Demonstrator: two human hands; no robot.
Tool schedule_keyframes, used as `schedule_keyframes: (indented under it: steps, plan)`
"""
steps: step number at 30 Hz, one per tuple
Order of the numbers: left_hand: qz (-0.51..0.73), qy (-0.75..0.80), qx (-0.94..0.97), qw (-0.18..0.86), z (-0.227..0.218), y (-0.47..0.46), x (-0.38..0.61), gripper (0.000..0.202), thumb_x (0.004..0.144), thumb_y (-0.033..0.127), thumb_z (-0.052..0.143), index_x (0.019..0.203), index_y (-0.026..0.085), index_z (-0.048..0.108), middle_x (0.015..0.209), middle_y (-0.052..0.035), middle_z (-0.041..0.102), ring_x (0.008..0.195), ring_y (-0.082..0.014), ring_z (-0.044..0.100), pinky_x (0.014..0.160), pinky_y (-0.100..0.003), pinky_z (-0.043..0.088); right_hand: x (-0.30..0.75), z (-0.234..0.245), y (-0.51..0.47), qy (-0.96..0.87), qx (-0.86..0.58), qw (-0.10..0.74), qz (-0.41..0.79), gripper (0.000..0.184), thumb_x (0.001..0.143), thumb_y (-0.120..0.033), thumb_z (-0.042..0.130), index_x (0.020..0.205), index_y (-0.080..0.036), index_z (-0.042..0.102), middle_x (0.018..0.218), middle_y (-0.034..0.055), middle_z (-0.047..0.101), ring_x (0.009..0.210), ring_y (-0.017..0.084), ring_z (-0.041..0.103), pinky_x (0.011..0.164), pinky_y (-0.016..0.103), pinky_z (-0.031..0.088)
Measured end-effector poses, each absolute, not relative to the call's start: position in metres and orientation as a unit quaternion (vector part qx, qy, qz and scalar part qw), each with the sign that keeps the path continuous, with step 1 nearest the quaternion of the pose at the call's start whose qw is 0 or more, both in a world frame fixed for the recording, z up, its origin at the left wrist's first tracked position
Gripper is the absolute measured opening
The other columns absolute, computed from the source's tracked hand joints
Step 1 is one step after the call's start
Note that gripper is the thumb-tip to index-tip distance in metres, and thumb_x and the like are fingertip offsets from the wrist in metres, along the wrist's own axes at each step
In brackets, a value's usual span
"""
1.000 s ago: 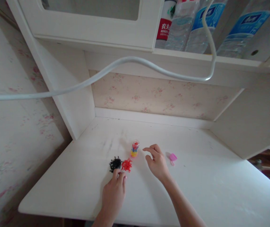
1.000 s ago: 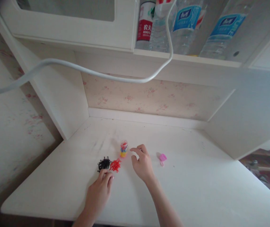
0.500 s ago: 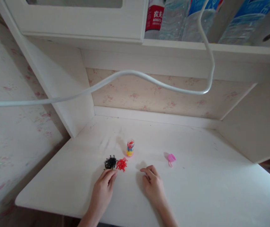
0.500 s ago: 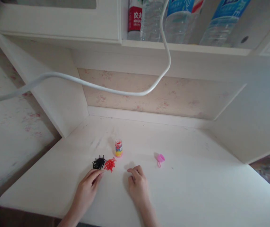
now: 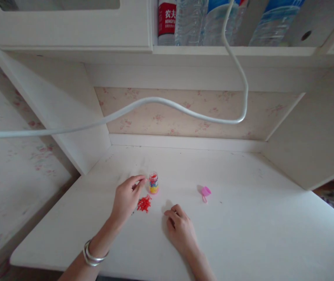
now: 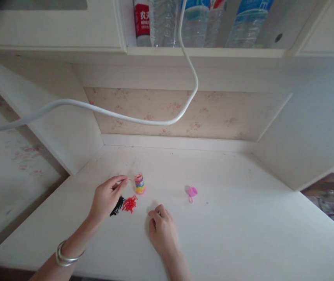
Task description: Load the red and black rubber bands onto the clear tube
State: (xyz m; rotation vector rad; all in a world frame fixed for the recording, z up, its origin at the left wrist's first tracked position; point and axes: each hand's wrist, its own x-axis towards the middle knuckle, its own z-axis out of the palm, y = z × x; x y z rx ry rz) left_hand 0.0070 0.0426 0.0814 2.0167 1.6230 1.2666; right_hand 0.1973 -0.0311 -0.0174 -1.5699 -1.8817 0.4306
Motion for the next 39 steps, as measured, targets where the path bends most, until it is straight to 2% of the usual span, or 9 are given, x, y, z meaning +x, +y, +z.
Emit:
schedule_keyframes:
  steps: [7,21,30,35,39]
  plan:
    - [0.441,0.488,0.749,0.083,0.083,0.072,0.019,0.021,0.09,0.032,0.048,0.092,0.019,0.064,0.087,-0.0032,0.069,0.076,-0.0132,0.064,0.073,-0.024,0.049,0.198,-0.018,-0.03,-0.712,-0.603,0.323,0.156,0.03,0.083,-0.01,0.043,0.091,-0.024,0.068,0.09,0.0033,0.058,0.075,0.012,0.057,0.071,0.02,0.042]
    - [0.443,0.464,0.763,0.079,0.076,0.081,0.023,0.017,0.089,0.026,0.048,0.091,0.02,0.063,0.089,-0.0031,0.065,0.083,-0.0142,0.061,0.079,-0.027,0.048,0.198,-0.018,-0.03,-0.703,-0.6,0.338,0.175,0.028,0.086,-0.013,0.042,0.09,-0.022,0.069,0.089,0.0037,0.058,0.075,0.012,0.058,0.07,0.02,0.042]
    - [0.447,0.454,0.766,0.092,0.077,0.08,0.021,0.022,0.091,0.028,0.044,0.092,0.019,0.064,0.091,-0.0044,0.063,0.086,-0.0144,0.06,0.083,-0.029,0.048,0.198,-0.018,-0.028,-0.699,-0.599,0.35,0.176,0.029,0.084,-0.012,0.042,0.089,-0.021,0.069,0.088,0.0037,0.058,0.074,0.011,0.057,0.07,0.02,0.043]
    - [0.444,0.496,0.741,0.079,0.076,0.065,0.007,0.023,0.092,0.031,0.041,0.093,0.018,0.061,0.09,-0.0049,0.063,0.083,-0.0143,0.059,0.075,-0.026,0.047,0.199,-0.019,-0.027,-0.694,-0.603,0.348,0.181,0.029,0.085,-0.014,0.041,0.089,-0.022,0.069,0.089,0.0041,0.059,0.075,0.012,0.058,0.07,0.02,0.044]
    - [0.398,0.534,0.741,0.087,0.059,0.039,-0.007,0.022,0.091,0.032,0.042,0.093,0.019,0.06,0.087,-0.0039,0.064,0.07,-0.0122,0.058,0.067,-0.024,0.046,0.198,-0.019,-0.027,-0.704,-0.605,0.331,0.171,0.029,0.086,-0.016,0.041,0.09,-0.023,0.069,0.089,0.0038,0.059,0.075,0.012,0.058,0.07,0.021,0.043]
